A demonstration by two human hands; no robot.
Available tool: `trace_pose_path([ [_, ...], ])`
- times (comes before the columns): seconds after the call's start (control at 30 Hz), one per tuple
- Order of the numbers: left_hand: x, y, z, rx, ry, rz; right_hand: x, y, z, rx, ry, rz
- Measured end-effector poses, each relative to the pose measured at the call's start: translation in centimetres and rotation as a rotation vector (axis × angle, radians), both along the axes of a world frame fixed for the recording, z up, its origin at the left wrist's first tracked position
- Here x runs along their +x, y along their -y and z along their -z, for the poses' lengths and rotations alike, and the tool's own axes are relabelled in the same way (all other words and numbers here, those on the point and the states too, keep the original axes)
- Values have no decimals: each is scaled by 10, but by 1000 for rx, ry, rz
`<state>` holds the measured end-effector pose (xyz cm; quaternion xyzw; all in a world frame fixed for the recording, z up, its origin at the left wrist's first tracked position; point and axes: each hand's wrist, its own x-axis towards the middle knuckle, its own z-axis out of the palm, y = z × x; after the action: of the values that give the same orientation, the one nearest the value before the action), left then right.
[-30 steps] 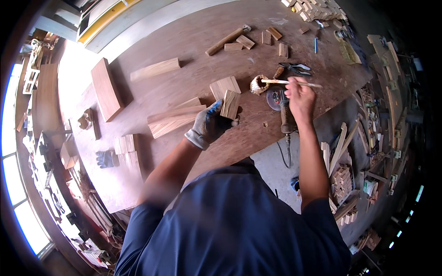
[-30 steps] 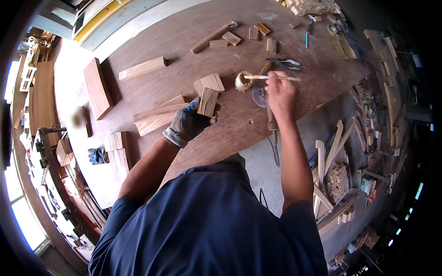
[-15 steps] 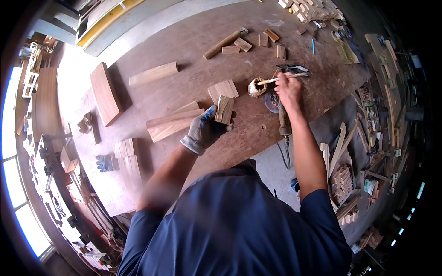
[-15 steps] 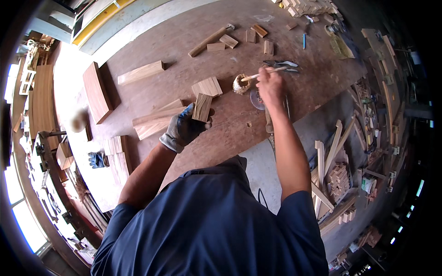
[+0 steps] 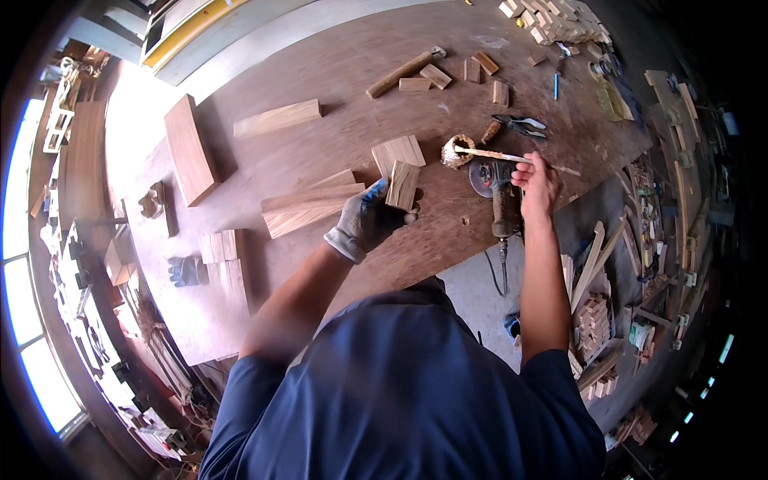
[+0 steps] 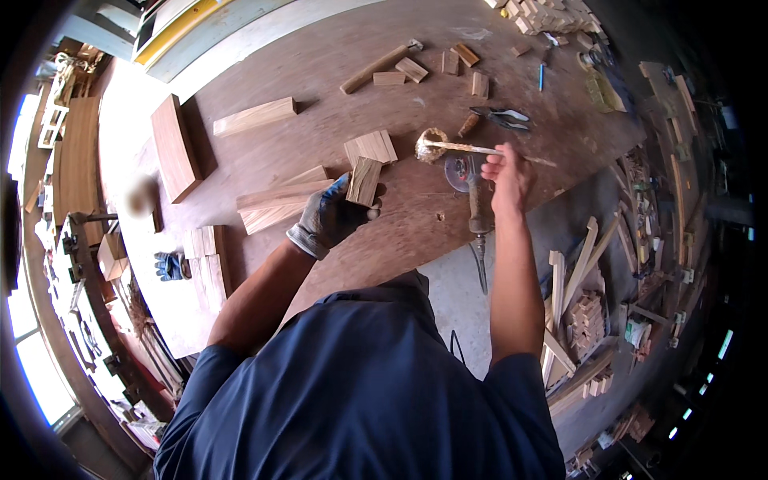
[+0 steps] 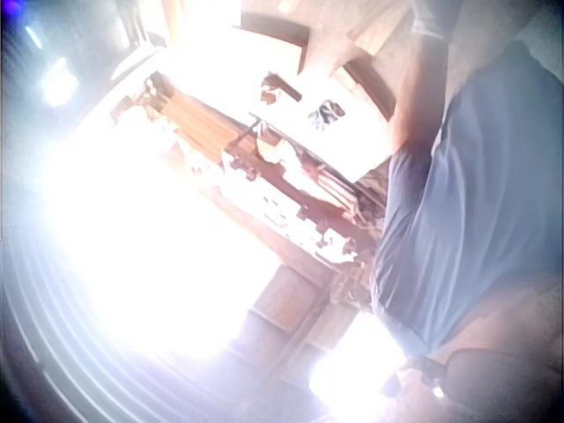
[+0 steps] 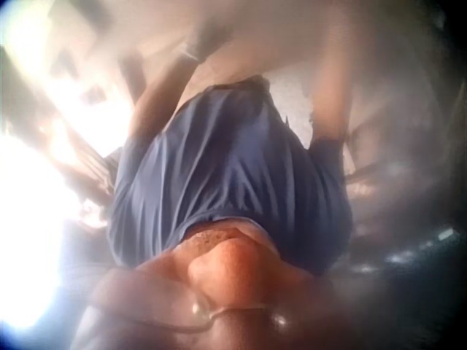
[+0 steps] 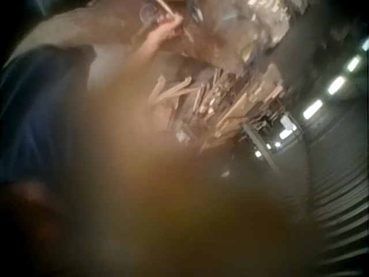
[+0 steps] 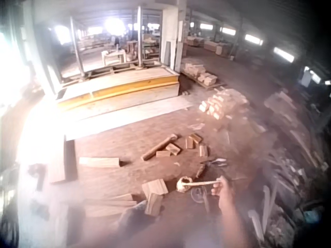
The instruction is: The person assembles small wooden blocks into a larger structure. They apply glue to the edges of the blocks using a brush and then secure them together using a pneumatic nail gun. The process involves picking up blocks, aligning them, applying adhesive, and nailing them in place.
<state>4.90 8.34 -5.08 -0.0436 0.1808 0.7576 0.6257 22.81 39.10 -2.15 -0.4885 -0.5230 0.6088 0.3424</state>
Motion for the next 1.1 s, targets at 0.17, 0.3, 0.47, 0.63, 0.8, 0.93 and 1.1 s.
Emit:
trace_pose_path([
  [0.17, -2, 1, 4, -10, 3, -14, 9, 35, -48, -75, -212, -249],
  [0.3, -1, -1, 4, -9, 1, -10, 5, 72, -68, 55, -160, -424],
  [0.47, 0, -3, 1, -7, -9, -21, 2, 90, -74, 251, -107, -516],
  [0.63, -3, -1, 7, -20, -31, -46, 6, 95, -86, 279, -76, -640],
  [0.8, -4, -1, 6, 0, -18, -45, 2, 91, -82, 252, -128, -591],
  [0.93, -3, -1, -1, 3, -51, -35, -8, 91, -80, 326, -109, -486],
  [1.1, -4, 3, 1, -6, -58, -26, -8, 86, -80, 347, -161, -456],
])
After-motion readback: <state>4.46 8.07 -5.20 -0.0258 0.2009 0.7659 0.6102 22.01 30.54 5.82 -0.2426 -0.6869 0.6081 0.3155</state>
